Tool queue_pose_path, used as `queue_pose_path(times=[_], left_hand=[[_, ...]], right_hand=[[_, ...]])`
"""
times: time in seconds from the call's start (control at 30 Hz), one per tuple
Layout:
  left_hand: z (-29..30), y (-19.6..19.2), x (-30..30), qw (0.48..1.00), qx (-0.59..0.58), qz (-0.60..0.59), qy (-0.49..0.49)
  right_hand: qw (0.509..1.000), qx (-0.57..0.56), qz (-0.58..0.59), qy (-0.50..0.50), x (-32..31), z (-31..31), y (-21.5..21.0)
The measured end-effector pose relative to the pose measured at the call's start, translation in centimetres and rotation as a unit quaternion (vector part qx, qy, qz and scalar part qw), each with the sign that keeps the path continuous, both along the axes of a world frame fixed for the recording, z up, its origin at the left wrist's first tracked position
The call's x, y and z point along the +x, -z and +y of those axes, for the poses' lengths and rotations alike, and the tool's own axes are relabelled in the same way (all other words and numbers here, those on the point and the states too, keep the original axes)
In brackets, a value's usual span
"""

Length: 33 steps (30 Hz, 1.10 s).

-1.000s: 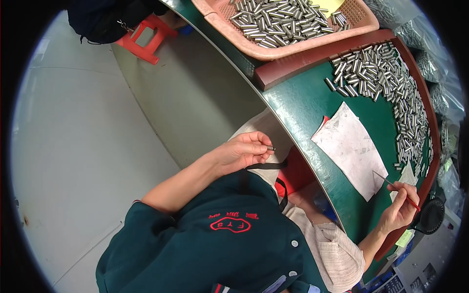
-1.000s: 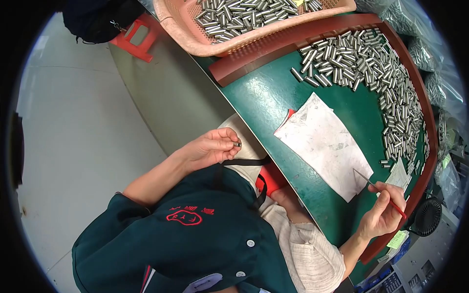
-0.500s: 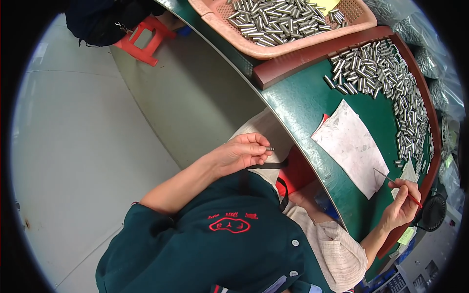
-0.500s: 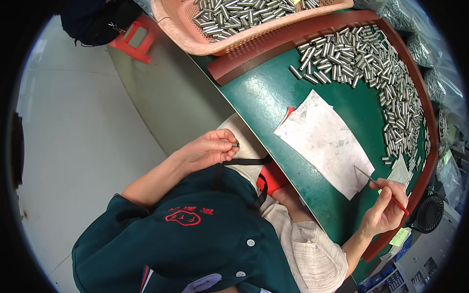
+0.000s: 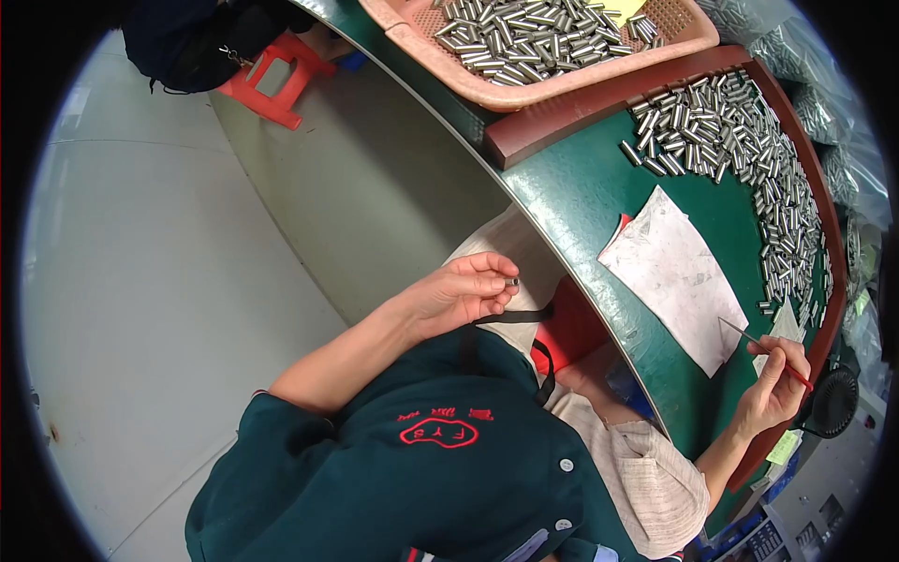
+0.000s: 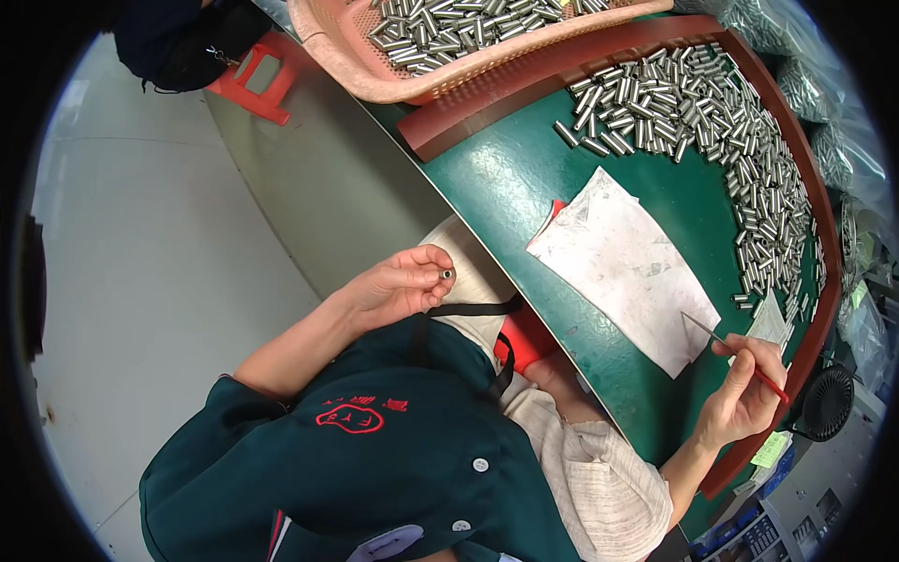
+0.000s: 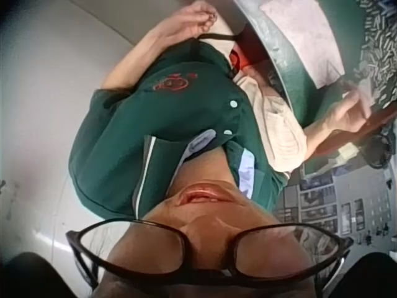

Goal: Inspecting and cleaning the interior of small cylindrical metal parts using a thin pick tool at a workbench.

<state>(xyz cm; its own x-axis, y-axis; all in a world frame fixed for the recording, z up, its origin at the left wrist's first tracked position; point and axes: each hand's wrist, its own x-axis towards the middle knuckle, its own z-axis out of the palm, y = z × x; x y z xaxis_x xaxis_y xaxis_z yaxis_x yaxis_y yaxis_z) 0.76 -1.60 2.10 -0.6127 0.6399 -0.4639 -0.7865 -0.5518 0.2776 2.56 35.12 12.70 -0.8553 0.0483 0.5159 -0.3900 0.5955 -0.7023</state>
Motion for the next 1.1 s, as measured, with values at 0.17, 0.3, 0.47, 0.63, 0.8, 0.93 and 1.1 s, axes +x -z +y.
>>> queue_pose_path(times=[0.17, 0.3, 0.47, 0.63, 0.8, 0.93, 1.1], left_hand=[[0.0, 0.2, 0.2, 0.999, -0.043, -0.017, -0.02], [0.3, -0.1, 0.2, 0.994, -0.103, 0.007, -0.046], [0.5, -1.0, 0.3, 0.985, -0.161, 0.028, -0.051], [0.6, -1.6, 0.3, 0.981, -0.181, 0.055, -0.047], [1.3, -3.8, -0.1, 0.984, -0.142, 0.088, -0.06], [4.6, -7.8, -2.5, 0.988, -0.072, 0.127, -0.05], [10.6, -12.5, -5.5, 0.982, 0.051, 0.178, 0.038]], right_hand=[[1.0, -0.009, -0.003, 0.002, 0.1, 0.1, 0.0], [1.0, -0.002, -0.004, 0.002, 0.1, 0.3, -0.1], [1.0, -0.006, -0.009, 0.008, 0.1, 0.4, 0.2], [1.0, 0.0, -0.008, 0.013, 0.1, 0.2, -0.4], [1.0, -0.009, 0.002, 0.007, 0.0, 0.1, 0.0], [0.999, -0.032, -0.012, 0.022, -0.4, -0.6, -0.7], [0.999, 0.003, 0.028, 0.021, -0.8, -0.2, -0.9]])
